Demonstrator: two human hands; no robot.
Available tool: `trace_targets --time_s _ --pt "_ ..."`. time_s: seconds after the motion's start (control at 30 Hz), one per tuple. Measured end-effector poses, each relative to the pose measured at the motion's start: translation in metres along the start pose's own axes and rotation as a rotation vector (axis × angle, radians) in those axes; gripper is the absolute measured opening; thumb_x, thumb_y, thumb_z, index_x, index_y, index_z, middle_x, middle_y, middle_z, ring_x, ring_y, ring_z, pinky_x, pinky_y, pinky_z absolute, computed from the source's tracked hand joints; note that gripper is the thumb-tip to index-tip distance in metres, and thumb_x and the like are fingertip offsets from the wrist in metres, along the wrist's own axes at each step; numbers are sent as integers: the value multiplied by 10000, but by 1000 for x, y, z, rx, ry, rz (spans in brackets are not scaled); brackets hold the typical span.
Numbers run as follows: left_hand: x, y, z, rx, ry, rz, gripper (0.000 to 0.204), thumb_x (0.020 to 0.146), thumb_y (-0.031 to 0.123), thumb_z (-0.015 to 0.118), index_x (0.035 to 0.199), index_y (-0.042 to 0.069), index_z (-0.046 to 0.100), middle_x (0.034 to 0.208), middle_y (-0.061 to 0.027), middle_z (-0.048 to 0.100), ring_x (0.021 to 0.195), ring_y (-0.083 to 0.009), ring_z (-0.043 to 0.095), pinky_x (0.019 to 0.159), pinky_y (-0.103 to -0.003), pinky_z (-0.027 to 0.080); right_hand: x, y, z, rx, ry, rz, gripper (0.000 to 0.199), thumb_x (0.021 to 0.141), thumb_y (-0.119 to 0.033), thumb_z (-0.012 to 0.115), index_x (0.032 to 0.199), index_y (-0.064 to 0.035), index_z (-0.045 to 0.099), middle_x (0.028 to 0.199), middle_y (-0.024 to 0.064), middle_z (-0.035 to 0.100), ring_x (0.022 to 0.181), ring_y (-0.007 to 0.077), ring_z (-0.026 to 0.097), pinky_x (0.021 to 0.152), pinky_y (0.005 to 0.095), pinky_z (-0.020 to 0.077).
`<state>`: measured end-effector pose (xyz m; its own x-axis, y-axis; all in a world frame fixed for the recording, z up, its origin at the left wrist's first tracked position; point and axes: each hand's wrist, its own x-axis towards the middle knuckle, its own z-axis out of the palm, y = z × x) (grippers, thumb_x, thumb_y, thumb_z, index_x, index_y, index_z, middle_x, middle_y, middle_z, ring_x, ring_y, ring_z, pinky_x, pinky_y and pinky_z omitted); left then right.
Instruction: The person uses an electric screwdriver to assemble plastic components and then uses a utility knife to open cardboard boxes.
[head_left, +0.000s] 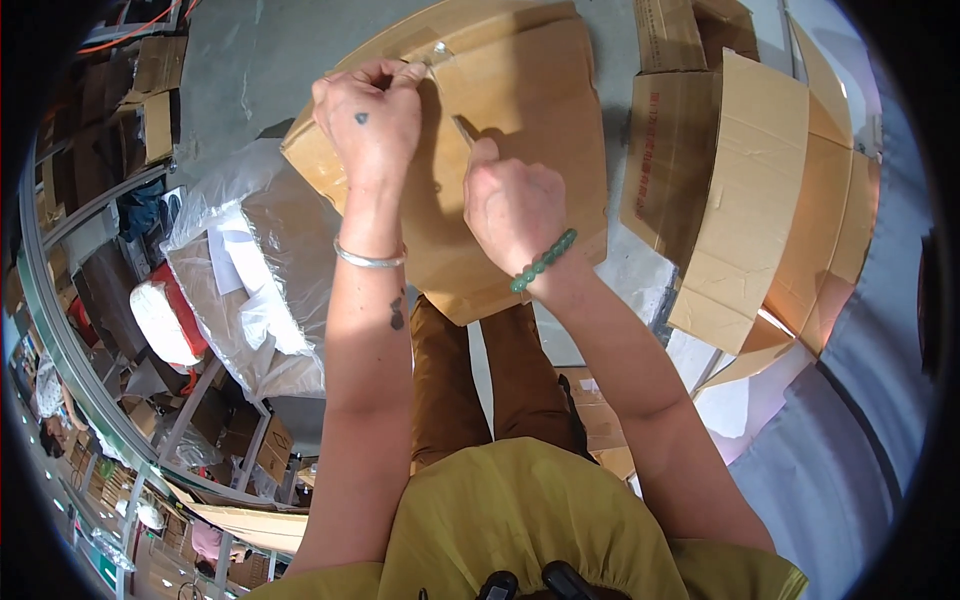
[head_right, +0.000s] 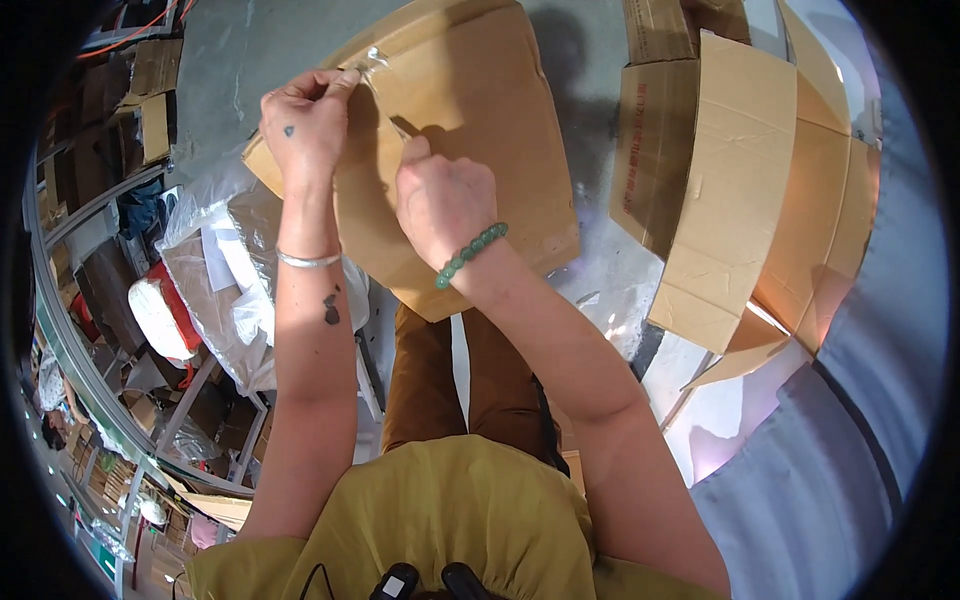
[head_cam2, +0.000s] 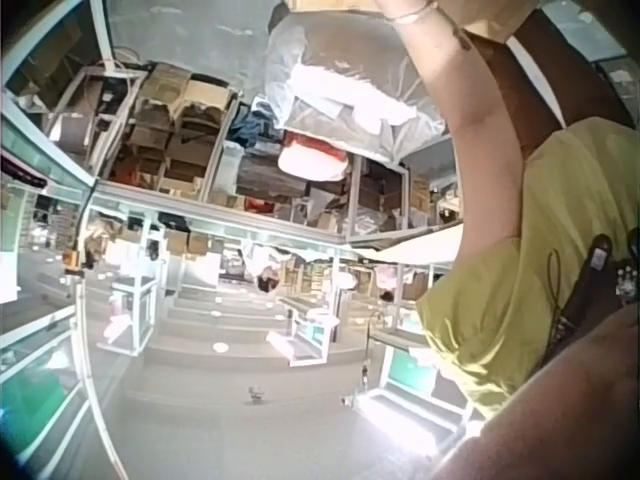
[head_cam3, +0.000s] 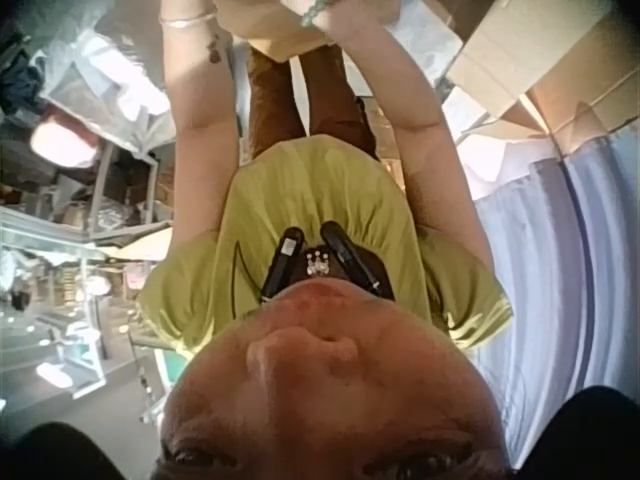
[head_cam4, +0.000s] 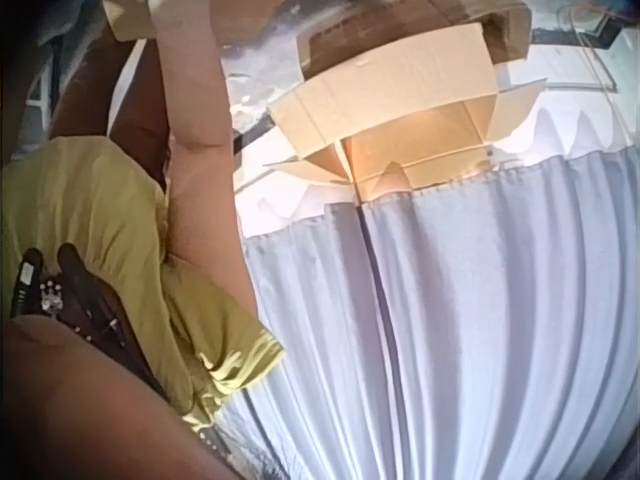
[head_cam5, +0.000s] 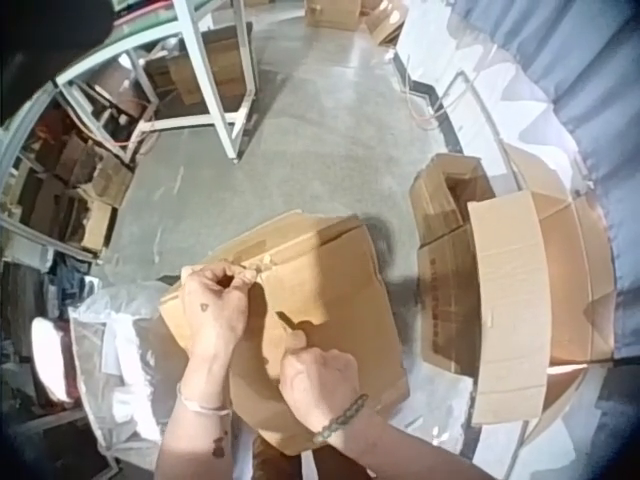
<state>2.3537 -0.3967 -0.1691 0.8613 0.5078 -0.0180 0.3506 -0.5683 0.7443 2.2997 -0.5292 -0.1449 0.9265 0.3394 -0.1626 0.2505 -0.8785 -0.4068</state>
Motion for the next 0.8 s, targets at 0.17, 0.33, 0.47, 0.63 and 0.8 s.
trace_targets --time_s 0.17,0.33,0.47,0.63,0.8 --pt "17 -2 -2 34 -25 -29 182 694 266 706 735 88 702 674 -64 638 808 -232 503 774 -324 428 -3 2 10 -35 -95 45 69 723 -57 530 742 -28 470 524 140 579 523 300 617 475 363 486" --pt "31 2 -1 25 -78 -23 197 714 280 691 755 87 695 704 -61 645 831 -228 516 791 -322 430 6 9 4 -98 -88 32 75 725 -55 539 736 -39 467 557 124 584 539 282 616 481 348 483" --pt "42 -1 -2 49 -102 -28 236 715 306 690 763 74 685 715 -71 647 829 -223 545 778 -324 439 16 24 -1 65 206 -95 73 776 -81 533 739 -48 478 625 102 566 600 273 592 515 348 461" --pt "47 -6 3 50 -48 49 266 719 314 689 765 53 675 686 -71 648 664 -199 591 700 -309 467 21 26 6 123 294 -131 59 810 -91 538 789 -48 504 624 89 546 616 280 572 536 368 443" --pt "54 -8 2 26 -74 -3 267 717 321 692 757 57 677 680 -67 649 687 -192 603 690 -307 470 24 26 16 137 228 -99 150 666 0 558 764 -48 455 632 95 546 626 244 585 525 352 466"
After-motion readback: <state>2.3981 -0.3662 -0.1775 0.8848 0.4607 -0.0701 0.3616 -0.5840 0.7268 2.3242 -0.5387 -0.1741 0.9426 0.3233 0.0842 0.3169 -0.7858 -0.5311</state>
